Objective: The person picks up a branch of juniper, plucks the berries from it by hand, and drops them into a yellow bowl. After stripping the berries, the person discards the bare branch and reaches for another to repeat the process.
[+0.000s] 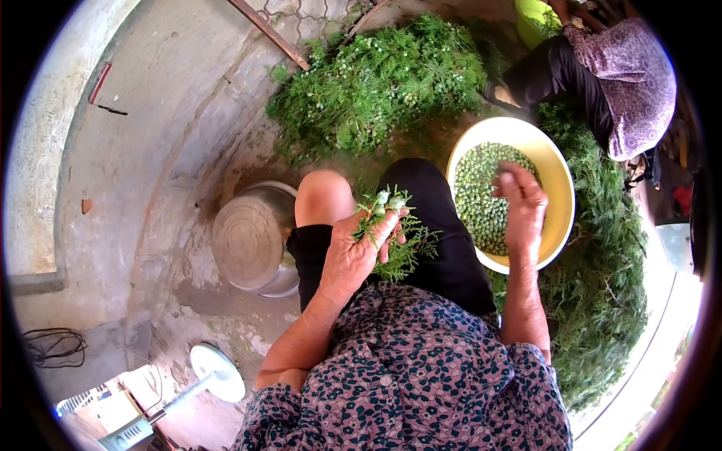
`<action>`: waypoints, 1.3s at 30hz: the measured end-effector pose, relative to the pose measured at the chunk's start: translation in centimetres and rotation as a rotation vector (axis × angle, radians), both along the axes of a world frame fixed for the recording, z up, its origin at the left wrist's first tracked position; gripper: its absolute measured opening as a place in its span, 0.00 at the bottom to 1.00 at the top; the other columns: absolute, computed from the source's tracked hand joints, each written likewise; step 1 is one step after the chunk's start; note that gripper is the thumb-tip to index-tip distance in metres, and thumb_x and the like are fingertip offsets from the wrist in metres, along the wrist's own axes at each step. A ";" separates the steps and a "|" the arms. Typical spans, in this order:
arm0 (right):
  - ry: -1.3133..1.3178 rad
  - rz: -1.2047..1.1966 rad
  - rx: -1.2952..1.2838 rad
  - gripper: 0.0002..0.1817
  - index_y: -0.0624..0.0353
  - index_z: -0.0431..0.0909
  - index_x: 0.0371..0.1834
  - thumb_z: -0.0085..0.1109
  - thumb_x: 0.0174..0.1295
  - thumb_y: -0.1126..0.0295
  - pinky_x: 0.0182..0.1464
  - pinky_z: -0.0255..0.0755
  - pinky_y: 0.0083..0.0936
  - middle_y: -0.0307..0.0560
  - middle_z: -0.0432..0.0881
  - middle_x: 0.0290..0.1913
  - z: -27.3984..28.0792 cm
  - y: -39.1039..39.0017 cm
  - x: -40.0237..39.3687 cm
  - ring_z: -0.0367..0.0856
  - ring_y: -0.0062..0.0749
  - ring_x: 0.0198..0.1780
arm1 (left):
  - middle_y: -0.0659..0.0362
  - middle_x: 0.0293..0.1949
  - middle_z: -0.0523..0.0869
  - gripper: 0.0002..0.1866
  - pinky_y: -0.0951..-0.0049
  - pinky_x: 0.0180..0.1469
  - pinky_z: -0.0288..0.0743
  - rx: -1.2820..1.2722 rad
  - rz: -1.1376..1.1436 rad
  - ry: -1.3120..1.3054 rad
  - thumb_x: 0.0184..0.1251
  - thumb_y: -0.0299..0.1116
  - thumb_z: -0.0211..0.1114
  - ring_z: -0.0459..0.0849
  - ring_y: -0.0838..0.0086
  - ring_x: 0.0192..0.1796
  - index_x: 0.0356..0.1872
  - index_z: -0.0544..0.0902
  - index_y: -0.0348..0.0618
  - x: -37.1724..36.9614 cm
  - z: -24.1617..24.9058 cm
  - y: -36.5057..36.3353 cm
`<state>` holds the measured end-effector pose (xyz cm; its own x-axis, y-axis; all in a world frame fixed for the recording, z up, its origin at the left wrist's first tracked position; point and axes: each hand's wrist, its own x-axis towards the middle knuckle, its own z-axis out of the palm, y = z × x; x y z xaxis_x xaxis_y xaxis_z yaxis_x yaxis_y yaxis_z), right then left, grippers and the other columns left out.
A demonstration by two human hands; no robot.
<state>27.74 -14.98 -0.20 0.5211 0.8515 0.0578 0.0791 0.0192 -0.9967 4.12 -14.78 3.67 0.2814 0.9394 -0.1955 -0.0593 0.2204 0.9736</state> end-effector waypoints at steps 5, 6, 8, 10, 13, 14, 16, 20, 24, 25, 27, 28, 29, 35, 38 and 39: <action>0.156 0.531 0.173 0.12 0.63 0.81 0.40 0.62 0.52 0.76 0.29 0.72 0.14 0.44 0.80 0.35 3.7 -0.6 -6.1 0.76 0.20 0.29 | 0.63 0.25 0.79 0.16 0.85 0.19 0.63 -0.059 -0.026 0.064 0.68 0.41 0.55 0.72 0.86 0.21 0.44 0.80 0.38 -0.1 0.1 -0.2; 0.048 0.573 0.227 0.12 0.64 0.80 0.41 0.63 0.51 0.77 0.31 0.72 0.15 0.44 0.79 0.34 4.1 -0.4 -6.7 0.76 0.21 0.30 | 0.63 0.24 0.79 0.16 0.85 0.19 0.63 -0.049 -0.032 0.059 0.67 0.42 0.56 0.73 0.86 0.21 0.40 0.80 0.38 -0.3 -0.1 -0.2; -0.033 0.627 0.284 0.13 0.66 0.80 0.41 0.63 0.51 0.78 0.34 0.73 0.17 0.44 0.79 0.33 4.2 0.0 -7.7 0.76 0.23 0.31 | 0.64 0.23 0.79 0.15 0.84 0.19 0.63 -0.057 -0.039 0.054 0.67 0.42 0.56 0.72 0.86 0.21 0.38 0.80 0.38 -0.4 -0.1 -0.5; -0.073 0.636 0.298 0.12 0.66 0.80 0.40 0.63 0.51 0.78 0.35 0.72 0.18 0.43 0.78 0.32 3.6 0.3 -8.0 0.76 0.24 0.31 | 0.63 0.21 0.78 0.16 0.84 0.19 0.62 -0.068 -0.059 0.053 0.66 0.42 0.58 0.71 0.86 0.19 0.32 0.79 0.37 -0.5 0.0 -0.5; 0.036 0.624 0.236 0.09 0.67 0.80 0.37 0.63 0.52 0.77 0.34 0.72 0.17 0.42 0.78 0.31 3.2 0.2 -8.0 0.76 0.23 0.32 | 0.63 0.20 0.78 0.17 0.83 0.18 0.61 -0.113 -0.103 0.119 0.64 0.44 0.59 0.70 0.85 0.18 0.30 0.79 0.37 -0.6 0.5 -0.5; 0.224 0.624 0.129 0.07 0.65 0.80 0.35 0.62 0.55 0.74 0.31 0.69 0.14 0.39 0.78 0.31 3.4 -0.1 -8.2 0.74 0.18 0.31 | 0.63 0.19 0.77 0.18 0.82 0.18 0.60 -0.110 -0.099 0.114 0.63 0.45 0.60 0.70 0.85 0.18 0.28 0.79 0.38 -0.5 0.6 -0.6; 0.472 0.637 0.056 0.07 0.63 0.80 0.35 0.61 0.56 0.72 0.29 0.66 0.12 0.37 0.78 0.31 2.9 -0.4 -8.3 0.72 0.16 0.29 | 0.63 0.19 0.77 0.18 0.82 0.18 0.60 -0.125 -0.104 0.113 0.63 0.45 0.60 0.70 0.85 0.18 0.27 0.79 0.38 -0.4 0.7 -0.6; 0.825 0.611 -0.066 0.07 0.60 0.78 0.36 0.59 0.60 0.68 0.23 0.57 0.10 0.35 0.78 0.30 2.8 -0.8 -8.8 0.66 0.11 0.23 | 0.64 0.18 0.77 0.17 0.82 0.20 0.60 -0.164 -0.144 0.141 0.63 0.44 0.60 0.71 0.85 0.19 0.27 0.80 0.38 -0.5 1.5 -0.4; 1.060 0.580 -0.137 0.09 0.59 0.75 0.34 0.55 0.62 0.64 0.23 0.58 0.11 0.36 0.76 0.29 2.3 -0.4 -7.9 0.69 0.15 0.25 | 0.64 0.19 0.76 0.16 0.81 0.21 0.62 -0.164 -0.125 0.097 0.63 0.44 0.60 0.72 0.85 0.21 0.30 0.81 0.38 -0.6 1.2 -0.5; 1.061 0.580 -0.138 0.09 0.59 0.75 0.34 0.55 0.62 0.64 0.23 0.58 0.11 0.36 0.76 0.29 2.4 -0.4 -8.0 0.69 0.15 0.25 | 0.64 0.19 0.77 0.17 0.84 0.19 0.59 -0.154 -0.116 0.077 0.61 0.45 0.62 0.72 0.85 0.19 0.31 0.82 0.38 -0.6 1.3 -0.5; 0.980 0.501 -0.159 0.10 0.58 0.73 0.35 0.53 0.63 0.62 0.23 0.59 0.12 0.37 0.75 0.29 2.8 -0.3 -8.1 0.70 0.18 0.26 | 0.64 0.19 0.78 0.18 0.86 0.16 0.57 -0.144 -0.105 0.058 0.59 0.46 0.64 0.72 0.86 0.18 0.31 0.82 0.38 -0.6 1.3 -0.4; 1.033 0.547 -0.096 0.10 0.58 0.73 0.41 0.53 0.62 0.64 0.23 0.59 0.12 0.37 0.75 0.31 2.6 -0.1 -7.9 0.70 0.17 0.26 | 0.65 0.20 0.78 0.18 0.86 0.16 0.57 -0.149 -0.099 0.063 0.59 0.46 0.64 0.72 0.86 0.18 0.32 0.82 0.38 -0.6 1.2 -0.4; 1.033 0.547 -0.097 0.10 0.58 0.73 0.41 0.53 0.62 0.64 0.23 0.59 0.12 0.37 0.75 0.31 2.8 0.0 -7.9 0.70 0.17 0.26 | 0.65 0.20 0.78 0.17 0.86 0.16 0.57 -0.153 -0.093 0.067 0.60 0.46 0.63 0.72 0.86 0.18 0.33 0.82 0.38 -0.6 1.2 -0.4; 0.602 0.694 -0.152 0.16 0.63 0.79 0.43 0.61 0.57 0.63 0.21 0.55 0.10 0.33 0.74 0.28 4.2 -0.2 -7.6 0.64 0.11 0.22 | 0.63 0.22 0.78 0.14 0.81 0.25 0.69 -0.180 -0.175 0.092 0.63 0.40 0.62 0.75 0.83 0.23 0.35 0.83 0.37 -0.6 1.2 -0.3; 0.479 0.683 -0.051 0.15 0.65 0.80 0.39 0.61 0.57 0.62 0.21 0.54 0.10 0.33 0.73 0.26 3.4 -0.1 -8.5 0.63 0.11 0.21 | 0.64 0.21 0.78 0.13 0.81 0.25 0.68 -0.127 -0.216 0.130 0.62 0.39 0.62 0.74 0.83 0.23 0.35 0.83 0.37 -0.9 1.0 -0.1; 0.426 0.698 -0.002 0.15 0.65 0.80 0.38 0.61 0.57 0.62 0.21 0.54 0.09 0.33 0.73 0.26 2.9 0.0 -8.5 0.63 0.11 0.21 | 0.64 0.21 0.78 0.13 0.81 0.25 0.68 -0.127 -0.215 0.130 0.62 0.39 0.62 0.74 0.83 0.23 0.35 0.83 0.37 -0.9 0.8 -0.1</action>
